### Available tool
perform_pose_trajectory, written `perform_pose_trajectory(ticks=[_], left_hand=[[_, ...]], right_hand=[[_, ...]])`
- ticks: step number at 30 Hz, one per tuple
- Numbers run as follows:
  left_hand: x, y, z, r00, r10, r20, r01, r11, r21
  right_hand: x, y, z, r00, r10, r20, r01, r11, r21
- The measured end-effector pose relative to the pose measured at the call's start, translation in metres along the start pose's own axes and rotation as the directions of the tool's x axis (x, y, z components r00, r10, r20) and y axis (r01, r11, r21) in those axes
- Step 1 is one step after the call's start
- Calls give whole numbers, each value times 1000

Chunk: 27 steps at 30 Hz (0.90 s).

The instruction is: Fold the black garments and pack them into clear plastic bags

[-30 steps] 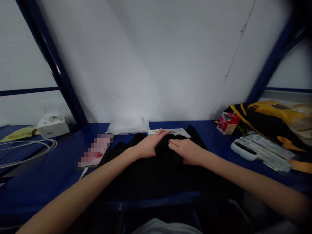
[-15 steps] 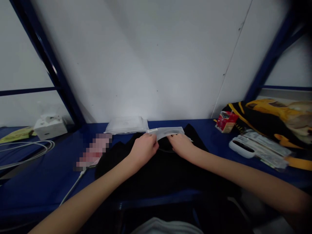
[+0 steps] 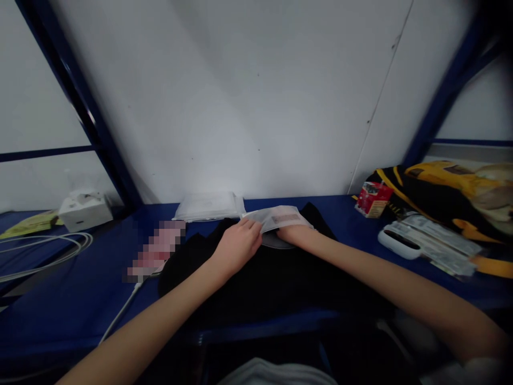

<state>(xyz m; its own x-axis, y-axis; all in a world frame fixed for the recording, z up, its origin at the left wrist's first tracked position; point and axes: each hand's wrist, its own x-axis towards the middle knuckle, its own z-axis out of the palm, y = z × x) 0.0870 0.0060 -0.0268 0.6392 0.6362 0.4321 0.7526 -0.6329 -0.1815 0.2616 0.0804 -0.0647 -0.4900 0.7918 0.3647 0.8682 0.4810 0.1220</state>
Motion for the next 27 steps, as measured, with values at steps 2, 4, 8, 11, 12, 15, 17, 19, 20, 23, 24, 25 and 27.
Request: perform_pose_trajectory(ticks=[2,4,8,11,12,15,17,19,20,23,24,25,27], left_hand=[[-1,-4,0,999,47,3,-47,999,16],[-1,-9,-1,992,125,20,-125,992,29],[-2,-19,-5,969,237,66,-239,971,26],[-3,-23,-6,959,274,72,-278,960,39],[-3,-23,-6,956,285,69,-289,956,46],[-5,-24,-6,950,304,69,-309,948,77],[-5,-26,-5,954,292,69,-298,949,105],[-5,-29,-5,962,269,57,-274,954,124],[-6,-30,-4,966,256,47,-260,957,129],[-6,-34,-4,975,223,16,-223,965,137],[-6,-35,-3,976,216,11,-215,966,141],[-6,-36,-3,978,210,12,-210,967,145],[-6,-37,-2,979,203,18,-203,967,155]], right_hand=[[-4,-4,-5,999,39,13,-39,999,-12],[-11,-7,-13,998,49,35,-49,999,1],[-23,-9,-27,997,42,60,-47,996,70],[-28,-7,-30,999,33,2,-33,995,99],[-29,-6,-31,999,23,-28,-20,995,99],[-29,-3,-33,994,-26,-107,35,996,87],[-28,-2,-36,985,-67,-159,79,995,67],[-27,-3,-41,973,-113,-201,123,992,40],[-27,-3,-43,968,-136,-212,144,989,27],[-27,-8,-50,970,-186,-156,190,982,16],[-27,-9,-51,975,-193,-110,197,980,21],[-28,-10,-52,979,-194,-61,195,980,22],[-30,-13,-53,985,-173,21,173,985,4]])
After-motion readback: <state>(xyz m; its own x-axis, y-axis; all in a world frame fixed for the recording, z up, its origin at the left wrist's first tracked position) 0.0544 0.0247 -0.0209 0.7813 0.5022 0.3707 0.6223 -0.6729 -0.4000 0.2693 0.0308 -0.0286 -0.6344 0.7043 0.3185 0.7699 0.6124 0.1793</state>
